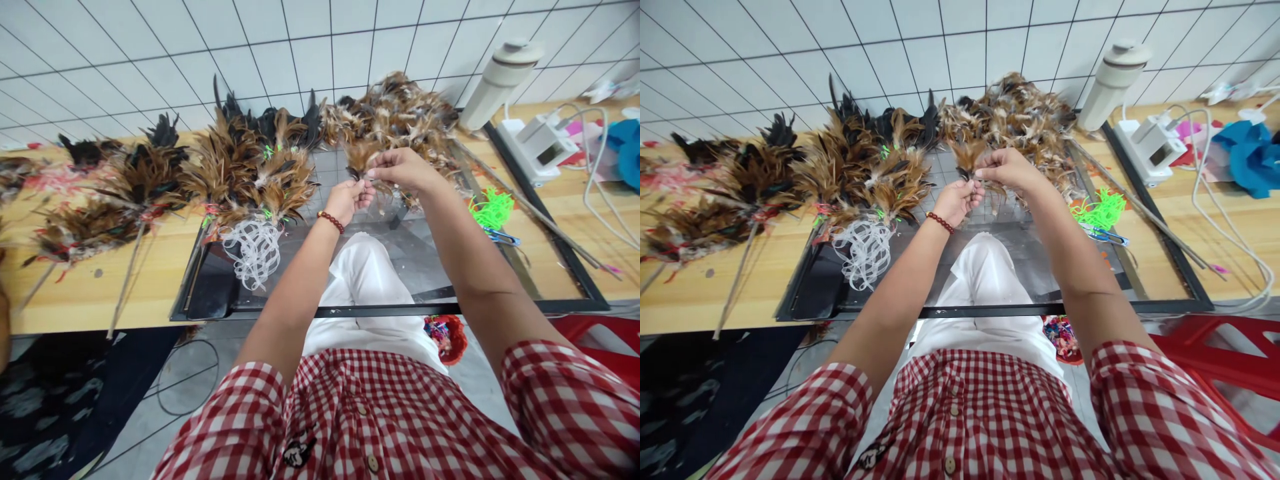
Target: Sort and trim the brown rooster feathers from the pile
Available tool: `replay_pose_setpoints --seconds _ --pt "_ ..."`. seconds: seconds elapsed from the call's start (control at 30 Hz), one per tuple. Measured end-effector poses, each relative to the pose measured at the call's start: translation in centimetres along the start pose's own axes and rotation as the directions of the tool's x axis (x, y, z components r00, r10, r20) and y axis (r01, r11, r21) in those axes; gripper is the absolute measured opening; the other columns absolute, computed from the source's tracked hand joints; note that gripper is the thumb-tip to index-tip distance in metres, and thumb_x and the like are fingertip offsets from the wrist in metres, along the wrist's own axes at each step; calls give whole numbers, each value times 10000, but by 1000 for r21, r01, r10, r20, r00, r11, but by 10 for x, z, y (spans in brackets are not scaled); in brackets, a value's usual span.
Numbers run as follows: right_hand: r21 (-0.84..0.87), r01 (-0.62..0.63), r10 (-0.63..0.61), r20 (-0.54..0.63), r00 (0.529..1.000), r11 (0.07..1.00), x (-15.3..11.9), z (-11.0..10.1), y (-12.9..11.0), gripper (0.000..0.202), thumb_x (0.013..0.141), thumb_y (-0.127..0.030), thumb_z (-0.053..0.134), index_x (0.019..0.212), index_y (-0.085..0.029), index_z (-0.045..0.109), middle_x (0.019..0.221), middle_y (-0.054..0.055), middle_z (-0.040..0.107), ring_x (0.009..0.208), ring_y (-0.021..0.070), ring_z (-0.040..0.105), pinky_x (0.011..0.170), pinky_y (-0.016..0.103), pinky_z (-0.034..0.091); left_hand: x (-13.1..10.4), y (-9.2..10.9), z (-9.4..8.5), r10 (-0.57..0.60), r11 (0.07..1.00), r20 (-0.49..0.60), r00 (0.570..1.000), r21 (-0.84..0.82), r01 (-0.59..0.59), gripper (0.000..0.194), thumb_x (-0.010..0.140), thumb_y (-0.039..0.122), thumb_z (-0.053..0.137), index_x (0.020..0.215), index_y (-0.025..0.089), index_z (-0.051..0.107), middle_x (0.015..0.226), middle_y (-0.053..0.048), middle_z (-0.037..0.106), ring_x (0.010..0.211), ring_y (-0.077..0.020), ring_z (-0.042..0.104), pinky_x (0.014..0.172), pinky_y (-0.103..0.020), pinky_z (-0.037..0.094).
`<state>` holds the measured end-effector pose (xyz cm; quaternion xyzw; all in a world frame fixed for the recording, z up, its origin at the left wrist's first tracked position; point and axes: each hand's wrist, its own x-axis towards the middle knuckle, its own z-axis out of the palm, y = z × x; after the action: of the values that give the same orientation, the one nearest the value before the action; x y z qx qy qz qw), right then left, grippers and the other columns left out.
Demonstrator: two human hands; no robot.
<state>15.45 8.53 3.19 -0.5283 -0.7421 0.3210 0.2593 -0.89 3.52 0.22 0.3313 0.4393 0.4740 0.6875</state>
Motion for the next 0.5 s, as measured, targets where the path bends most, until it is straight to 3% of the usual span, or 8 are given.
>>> replay_pose_setpoints --seconds 0.1,0.2,0.4,0.5 --pt "-280 -48 44 -20 999 959 0 -10 5 160 760 -302 798 848 -169 785 749 57 722 774 230 669 742 359 516 0 4 -5 38 993 -16 999 -113 -40 142 1006 232 641 883 161 648 819 -3 752 679 -43 695 688 -156 545" --pt "-481 -103 84 -62 995 870 -1 -10 8 157 775 -301 785 854 -168 809 780 88 747 821 265 703 765 368 504 3 5 -6 65 986 -84 994 -147 -77 131 998 265 661 901 176 656 756 29 697 608 -25 640 628 -141 512" --pt "-541 -95 110 -3 994 836 2 4 12 241 832 -272 704 1001 -153 827 935 113 795 880 268 718 783 353 490 9 6 -6 73 983 -228 971 -149 -109 148 982 225 683 851 157 668 651 65 581 515 8 520 563 -119 446" --pt "-516 13 -2 21 1000 857 1 4 11 236 847 -231 638 989 -150 810 912 93 790 855 247 703 767 336 469 11 5 -8 67 977 -242 968 -182 -113 143 973 252 701 871 155 673 652 60 595 529 -2 546 575 -119 461"
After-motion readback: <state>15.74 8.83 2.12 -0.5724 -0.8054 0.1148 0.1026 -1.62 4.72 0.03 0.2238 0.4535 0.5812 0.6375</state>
